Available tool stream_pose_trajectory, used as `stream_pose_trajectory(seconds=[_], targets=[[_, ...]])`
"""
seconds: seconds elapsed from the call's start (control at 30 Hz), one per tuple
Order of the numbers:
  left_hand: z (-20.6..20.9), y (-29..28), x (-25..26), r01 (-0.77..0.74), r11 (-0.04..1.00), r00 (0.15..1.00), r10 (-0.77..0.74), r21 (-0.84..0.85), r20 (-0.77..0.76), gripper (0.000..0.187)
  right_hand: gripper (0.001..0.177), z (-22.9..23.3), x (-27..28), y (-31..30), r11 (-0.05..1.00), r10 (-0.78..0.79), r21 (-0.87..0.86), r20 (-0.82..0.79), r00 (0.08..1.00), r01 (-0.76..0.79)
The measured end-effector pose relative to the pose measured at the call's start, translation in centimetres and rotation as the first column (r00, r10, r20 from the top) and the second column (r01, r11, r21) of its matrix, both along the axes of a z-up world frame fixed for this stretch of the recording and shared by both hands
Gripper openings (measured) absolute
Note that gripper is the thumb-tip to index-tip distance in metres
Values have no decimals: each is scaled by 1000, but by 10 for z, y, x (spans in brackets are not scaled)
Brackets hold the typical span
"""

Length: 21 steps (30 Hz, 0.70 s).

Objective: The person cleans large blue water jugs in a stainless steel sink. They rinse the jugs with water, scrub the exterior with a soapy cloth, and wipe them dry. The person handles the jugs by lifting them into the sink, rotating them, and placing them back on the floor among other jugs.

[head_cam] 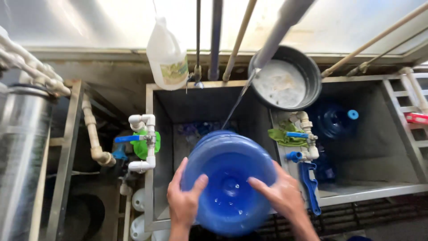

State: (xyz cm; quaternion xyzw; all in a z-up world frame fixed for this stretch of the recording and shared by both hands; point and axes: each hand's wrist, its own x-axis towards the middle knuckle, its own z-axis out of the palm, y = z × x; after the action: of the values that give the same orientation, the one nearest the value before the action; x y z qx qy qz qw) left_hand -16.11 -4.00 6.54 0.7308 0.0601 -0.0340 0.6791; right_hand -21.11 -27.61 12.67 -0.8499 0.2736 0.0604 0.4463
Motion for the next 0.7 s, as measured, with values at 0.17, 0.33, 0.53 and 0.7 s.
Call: stream_pose_trajectory(seconds=[0.17,0.33,0.53,0.7], targets=[[-121,-17,41,-103,927,983,40,-361,-178,68,76,-115,41,-26,1000,10,-9,-138,990,-12],[-80,-2,27,19,890,999,-35,-455,-26,60,77,-73,38,-101,1000,-8,12,-69,998,9],[-305,43,61,170,161,940,-323,-972,111,27,49,36,17,-142,789,-110,614,117,987,15],[-323,37,84,225,162,918,-366,-961,153,25,42,87,15,-137,690,-182,723,153,971,15]])
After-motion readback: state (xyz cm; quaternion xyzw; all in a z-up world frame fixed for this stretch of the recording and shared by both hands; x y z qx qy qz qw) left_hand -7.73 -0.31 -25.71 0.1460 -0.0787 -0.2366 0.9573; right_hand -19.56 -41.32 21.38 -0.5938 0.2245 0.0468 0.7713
